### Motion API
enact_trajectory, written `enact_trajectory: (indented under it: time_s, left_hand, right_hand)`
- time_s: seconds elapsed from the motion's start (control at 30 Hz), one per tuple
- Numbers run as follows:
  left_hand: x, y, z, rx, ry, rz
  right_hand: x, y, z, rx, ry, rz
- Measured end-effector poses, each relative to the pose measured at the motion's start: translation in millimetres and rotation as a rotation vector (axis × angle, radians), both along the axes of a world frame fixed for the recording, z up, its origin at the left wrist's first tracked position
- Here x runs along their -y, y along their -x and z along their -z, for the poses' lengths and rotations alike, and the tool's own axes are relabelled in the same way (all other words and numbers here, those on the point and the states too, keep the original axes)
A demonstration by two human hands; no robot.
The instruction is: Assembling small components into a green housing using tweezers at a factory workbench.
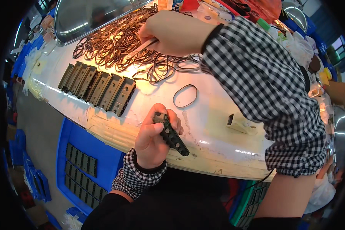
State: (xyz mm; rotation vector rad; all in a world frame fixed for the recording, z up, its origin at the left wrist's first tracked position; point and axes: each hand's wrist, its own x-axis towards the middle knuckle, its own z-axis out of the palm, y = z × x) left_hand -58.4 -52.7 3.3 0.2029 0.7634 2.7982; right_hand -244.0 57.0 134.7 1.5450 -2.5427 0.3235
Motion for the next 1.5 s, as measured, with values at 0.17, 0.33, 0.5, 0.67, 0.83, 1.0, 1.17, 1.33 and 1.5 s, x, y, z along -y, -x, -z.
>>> enact_trajectory:
  time_s: [0.17,0.33,0.5,0.67,0.83,1.0,1.17,1.33,1.5]
  left_hand:
    - [-4,1,-6,0.005,-0.059,-0.007]
    - [-11,0,-8,-0.095,-0.04,0.211]
    - [-20,-11,1,-0.134,-0.304,0.496]
    - [-23,-20,-3,-0.11,-0.248,0.422]
    - [-27,-22,-5,-0.145,-0.157,0.376]
    - [-27,-24,-4,-0.192,-0.095,0.367]
    - [-24,-21,1,-0.205,-0.09,0.39]
    - [-24,-24,1,-0.141,-0.174,0.432]
    - [-26,-27,-1,-0.118,-0.205,0.478]
  right_hand:
    - [-70,-98,-23,0.633,0.38,0.104]
    - [-111,-153,-9,1.02,0.613,0.238]
    - [-139,-175,10,1.061,0.725,0.417]
    - [-152,-187,22,1.097,0.728,0.454]
    - [-159,-192,33,1.142,0.789,0.418]
    - [-162,-196,38,1.126,0.79,0.403]
    - [-156,-207,31,1.144,0.776,0.396]
    - [-155,-207,39,1.191,0.768,0.389]
    - [-154,-207,41,1.269,0.769,0.425]
